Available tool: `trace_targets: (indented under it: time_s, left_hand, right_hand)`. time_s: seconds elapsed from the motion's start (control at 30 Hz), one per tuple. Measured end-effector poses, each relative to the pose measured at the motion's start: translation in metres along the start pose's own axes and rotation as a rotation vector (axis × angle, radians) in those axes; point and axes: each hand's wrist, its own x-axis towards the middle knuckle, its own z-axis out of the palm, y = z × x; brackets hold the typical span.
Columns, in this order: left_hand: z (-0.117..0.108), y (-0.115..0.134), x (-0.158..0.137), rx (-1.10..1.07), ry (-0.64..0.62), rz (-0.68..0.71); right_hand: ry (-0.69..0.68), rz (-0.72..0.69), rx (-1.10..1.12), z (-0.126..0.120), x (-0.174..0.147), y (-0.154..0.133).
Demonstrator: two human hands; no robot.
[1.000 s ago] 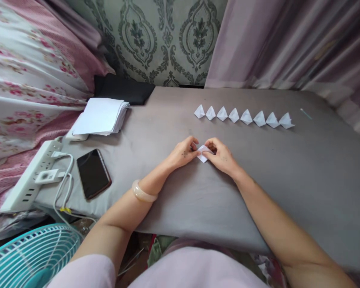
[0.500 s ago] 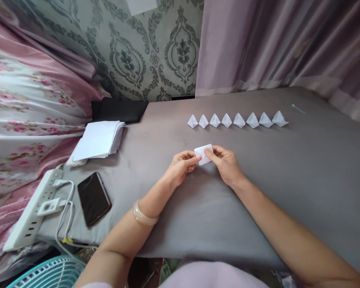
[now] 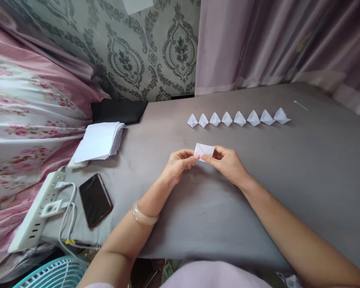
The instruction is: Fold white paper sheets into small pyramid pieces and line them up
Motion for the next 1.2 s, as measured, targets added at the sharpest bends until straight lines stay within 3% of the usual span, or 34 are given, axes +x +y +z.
trace_targets:
  time_s: [0.1, 0.27, 0.43, 0.63, 0.7, 0.87, 0.93, 1.07, 1.2]
  left_hand:
    - [0.002, 0.000, 0.000, -0.100, 0.035, -0.019]
    - [0.001, -0.003, 0.002, -0.129, -0.003, -0.050]
    - [-0.003, -0.004, 0.001, 0.065, -0.074, -0.011]
    - [-0.004, -0.008, 0.003, 0.197, -0.017, 0.130]
    - [-0.006, -0.011, 0.005, 0.374, 0.007, 0.236]
    - [-0.014, -0.012, 0.006, 0.919, 0.169, 0.678]
    - [-0.016, -0.011, 0.006, 1.100, 0.169, 0.808]
    - [-0.018, -0.011, 0.005, 1.380, 0.064, 0.918]
    - [-0.017, -0.013, 0.004, 1.556, -0.040, 0.817]
  right_hand:
    - [-0.015, 0.057, 0.131, 0.002, -0.001, -0.003]
    - [-0.004, 0.005, 0.003, -0.001, 0.001, 0.002]
    - [-0.059, -0.038, -0.192, -0.008, 0.002, 0.003]
    - [-0.088, -0.081, -0.140, -0.009, 0.002, 0.005]
    - [-0.030, -0.203, -0.271, -0.008, 0.002, 0.011]
    - [0.101, -0.661, -0.815, -0.010, 0.004, 0.024]
    - [0.117, -0.771, -0.980, -0.011, 0.004, 0.025]
    - [0.111, -0.827, -1.127, -0.010, 0.006, 0.023]
    - [0.033, -0.717, -1.188, -0.004, 0.002, 0.023]
